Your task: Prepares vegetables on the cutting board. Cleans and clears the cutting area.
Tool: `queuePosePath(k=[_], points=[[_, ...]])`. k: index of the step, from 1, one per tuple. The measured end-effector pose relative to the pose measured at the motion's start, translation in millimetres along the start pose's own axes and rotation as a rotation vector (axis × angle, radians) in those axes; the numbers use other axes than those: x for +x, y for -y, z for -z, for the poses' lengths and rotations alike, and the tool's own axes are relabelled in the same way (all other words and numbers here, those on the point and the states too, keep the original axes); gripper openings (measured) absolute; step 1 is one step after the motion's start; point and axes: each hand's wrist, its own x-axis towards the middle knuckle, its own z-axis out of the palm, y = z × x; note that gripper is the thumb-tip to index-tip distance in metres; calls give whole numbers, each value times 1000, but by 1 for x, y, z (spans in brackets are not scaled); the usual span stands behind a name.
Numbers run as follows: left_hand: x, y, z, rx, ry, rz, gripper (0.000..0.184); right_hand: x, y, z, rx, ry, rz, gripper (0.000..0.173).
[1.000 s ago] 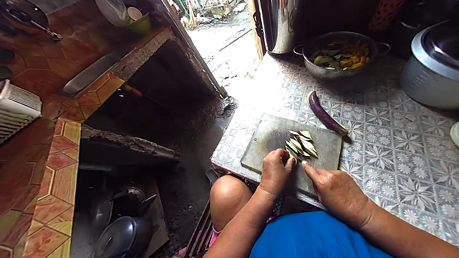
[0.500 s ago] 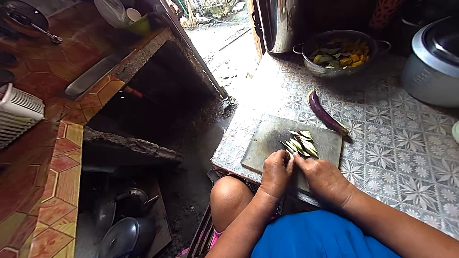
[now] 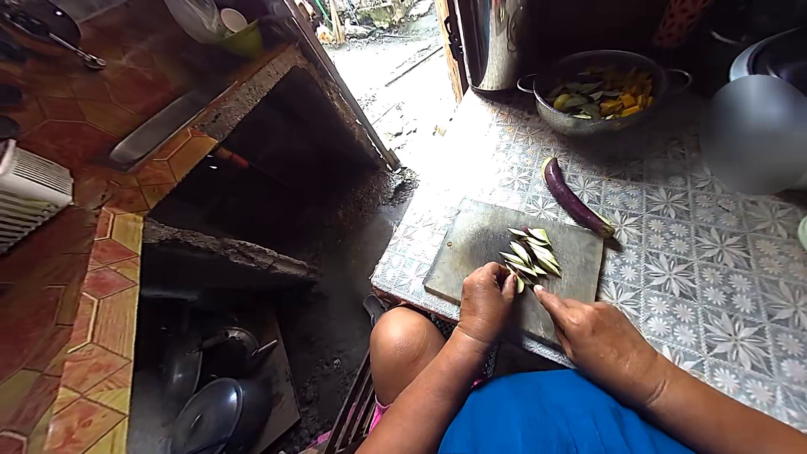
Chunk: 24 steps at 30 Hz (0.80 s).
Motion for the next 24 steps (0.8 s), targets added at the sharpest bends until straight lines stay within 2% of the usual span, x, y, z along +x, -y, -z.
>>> queuePosePath(k=[10,15,19,24], points=[[-1,4,-2,15,-12,-99,13,15,0,-8,-8,87,1,41],[-5,6,0,0,-3,-127,14,20,-5,-22,37,45,-8,42],[-7,3,-1,24,-27,-113,14,8,-10,-17,103,50,-36,41],[-6,1,-1,17,0,-78,15,-3,-14,-5,52,-20,-8,44]])
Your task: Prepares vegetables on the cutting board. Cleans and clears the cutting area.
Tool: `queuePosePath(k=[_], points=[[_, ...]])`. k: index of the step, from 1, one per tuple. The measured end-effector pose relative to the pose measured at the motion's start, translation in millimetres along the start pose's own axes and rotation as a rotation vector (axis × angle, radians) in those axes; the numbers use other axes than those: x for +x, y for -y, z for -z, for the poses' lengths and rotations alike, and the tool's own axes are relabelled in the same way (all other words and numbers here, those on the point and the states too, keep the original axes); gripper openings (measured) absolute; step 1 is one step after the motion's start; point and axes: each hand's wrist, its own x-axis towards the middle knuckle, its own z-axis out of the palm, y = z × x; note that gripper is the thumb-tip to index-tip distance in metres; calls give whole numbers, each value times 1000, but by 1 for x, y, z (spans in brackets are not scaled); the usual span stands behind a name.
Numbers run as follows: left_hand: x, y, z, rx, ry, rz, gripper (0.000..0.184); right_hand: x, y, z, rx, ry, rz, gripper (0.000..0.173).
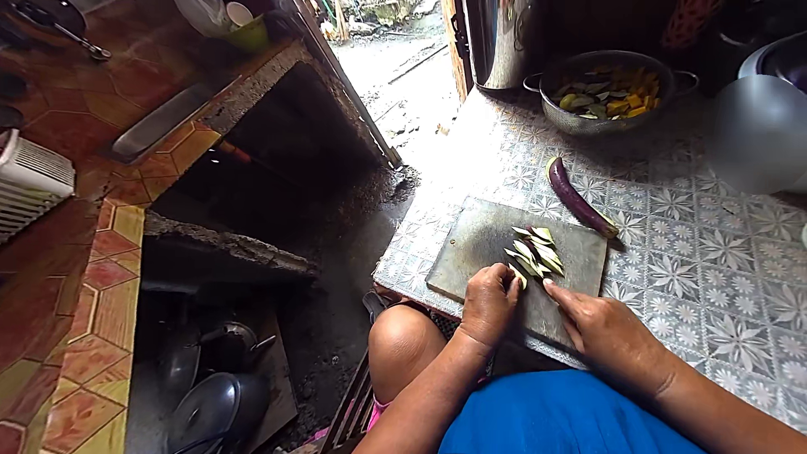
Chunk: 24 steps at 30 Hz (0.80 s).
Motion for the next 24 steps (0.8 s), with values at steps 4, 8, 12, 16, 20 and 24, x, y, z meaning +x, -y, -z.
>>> queuePosePath(k=[4,8,12,16,20,24], points=[[2,0,0,2,11,14,15,1,6,4,-31,-18,51,43],[2,1,0,-3,2,4,13,1,10,2,-61,20,51,44],[1,3,-2,3,-21,-34,13,1,13,3,-76,26,42,44],[2,4,-2,5,-30,-49,12,1,16,5,-82,39,36,45],[2,4,-1,-1,-9,-42,12,4,15,5,-32,72,33,46],[3,4,0,9,6,-46,12,12,13,-8,8,100,13,44]])
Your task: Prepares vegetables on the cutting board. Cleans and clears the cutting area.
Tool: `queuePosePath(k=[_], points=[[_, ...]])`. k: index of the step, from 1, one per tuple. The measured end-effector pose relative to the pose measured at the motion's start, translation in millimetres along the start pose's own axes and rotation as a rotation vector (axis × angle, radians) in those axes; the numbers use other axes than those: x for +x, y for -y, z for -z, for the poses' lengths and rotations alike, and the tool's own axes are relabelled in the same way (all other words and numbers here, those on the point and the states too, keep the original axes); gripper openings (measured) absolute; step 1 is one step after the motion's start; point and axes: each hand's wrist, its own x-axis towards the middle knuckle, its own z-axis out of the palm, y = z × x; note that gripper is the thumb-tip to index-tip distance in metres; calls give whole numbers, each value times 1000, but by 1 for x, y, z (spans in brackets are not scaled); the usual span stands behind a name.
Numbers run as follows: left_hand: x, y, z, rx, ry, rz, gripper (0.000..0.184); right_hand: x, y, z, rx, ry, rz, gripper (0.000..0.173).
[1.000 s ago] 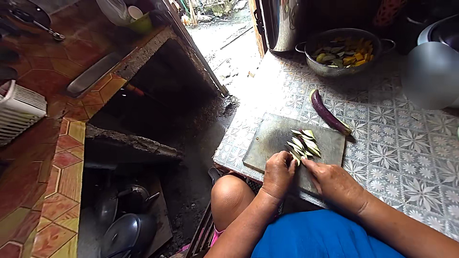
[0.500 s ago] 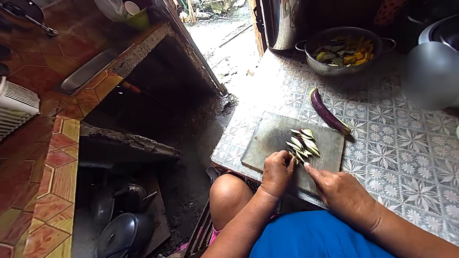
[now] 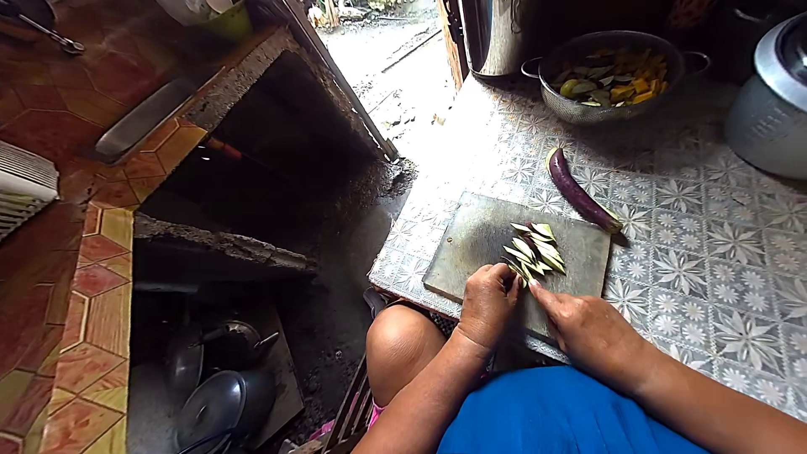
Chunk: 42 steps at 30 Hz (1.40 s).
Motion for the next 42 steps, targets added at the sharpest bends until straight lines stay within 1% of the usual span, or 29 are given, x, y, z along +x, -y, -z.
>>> queuePosePath(k=[3,7,8,10,11,14,16,17,19,21,23,25,26,27,28,31,34,38,40,42], points=[[0,1,-1,-2,0,-7,12,8,-1,-9,-40,-20,0,43],[-1,2,0,-8,-20,-7,11,5,-1,-4,-62,-23,-9,40],[-1,3,0,-13,-30,-7,11,2,-2,-1,-55,-24,-11,36],[-2,4,-3,-23,-51,-12,12,-4,-8,7,-31,-24,-23,19],[-2,3,-4,-30,-57,-12,14,-6,-12,10,-13,-46,-21,16],[1,3,-8,-58,-110,-39,22,-7,-25,18,39,-143,2,21],[4,4,-11,-23,-168,-112,26,-8,-31,25,83,-180,-22,25],[6,5,-12,19,-184,-178,33,-8,-35,29,111,-196,-47,26],[17,9,-14,149,-141,-321,59,-9,-46,36,174,-234,-130,29],[33,9,-16,251,9,-417,82,-10,-60,41,195,-279,-213,32],[55,7,-17,308,198,-463,90,-11,-72,44,205,-310,-268,33],[79,8,-19,363,349,-513,89,-13,-81,42,219,-352,-283,33],[90,9,-21,359,409,-545,85,-14,-85,40,224,-373,-284,33],[99,10,-23,337,451,-569,79,-15,-89,39,228,-390,-288,33],[106,11,-26,310,459,-596,72,-17,-92,38,233,-404,-296,33],[123,14,-34,230,361,-667,47,-20,-103,32,245,-445,-324,32],[139,16,-38,158,334,-679,34,-20,-110,26,259,-459,-329,33],[158,15,-39,166,318,-632,35,-20,-118,15,251,-480,-303,32],[165,15,-41,183,319,-652,37,-22,-121,12,256,-489,-305,33],[170,16,-42,195,279,-684,37,-23,-125,12,267,-494,-317,33]])
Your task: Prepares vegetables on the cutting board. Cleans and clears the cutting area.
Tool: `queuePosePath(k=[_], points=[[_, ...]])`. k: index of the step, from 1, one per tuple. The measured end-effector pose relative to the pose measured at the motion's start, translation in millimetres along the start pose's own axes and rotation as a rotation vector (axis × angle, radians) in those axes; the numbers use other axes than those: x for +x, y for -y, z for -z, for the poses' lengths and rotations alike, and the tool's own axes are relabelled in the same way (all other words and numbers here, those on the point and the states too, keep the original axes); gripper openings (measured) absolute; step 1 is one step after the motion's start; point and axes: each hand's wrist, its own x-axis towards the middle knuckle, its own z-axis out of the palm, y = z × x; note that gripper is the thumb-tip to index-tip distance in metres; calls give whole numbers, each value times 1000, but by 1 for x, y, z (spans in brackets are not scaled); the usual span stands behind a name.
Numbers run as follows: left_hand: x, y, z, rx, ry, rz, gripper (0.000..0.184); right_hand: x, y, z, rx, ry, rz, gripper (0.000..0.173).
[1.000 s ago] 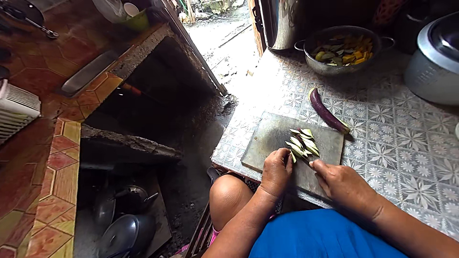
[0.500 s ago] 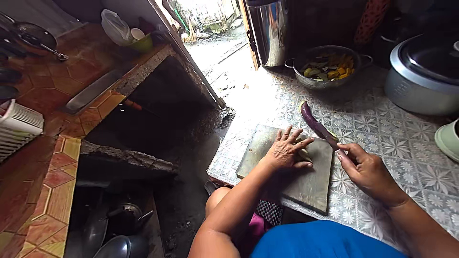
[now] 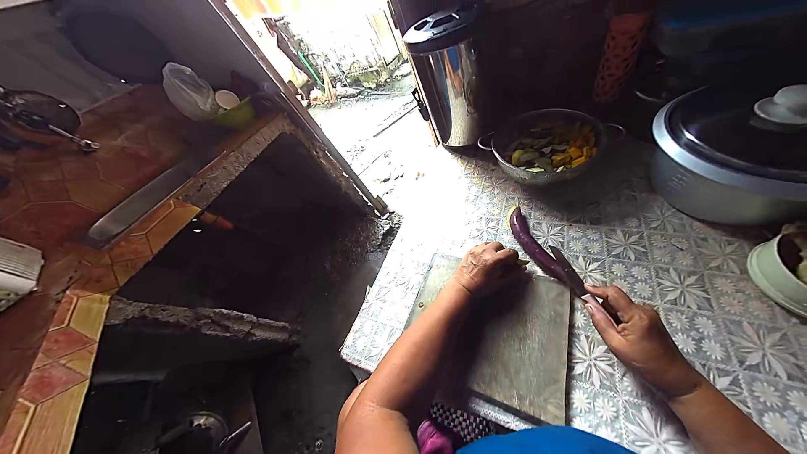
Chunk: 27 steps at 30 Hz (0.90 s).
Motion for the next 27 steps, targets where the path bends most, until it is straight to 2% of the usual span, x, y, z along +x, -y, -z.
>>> queuePosePath(k=[4,8,11,14,16,19,20,25,27], points=[[9,13,-3,14,-148,24,33,2,-2,-3,35,-16,-26,32],[25,23,1,-137,-296,114,26,4,-4,-8,66,-39,-32,31],[63,28,17,-270,-442,156,20,4,-5,-11,100,-53,-60,30],[129,33,42,-291,-544,190,24,5,-7,-12,116,-52,-95,30],[176,36,61,-257,-488,287,33,4,-9,-12,141,-50,-110,31],[228,37,81,-273,-256,449,48,3,-10,-11,181,-47,-126,31],[239,39,82,-323,-225,470,50,3,-10,-10,192,-42,-129,31],[251,45,71,-574,-371,497,60,2,-10,-9,201,-28,-136,31],[234,41,68,-597,-399,498,53,3,-10,-8,230,-29,-150,32]])
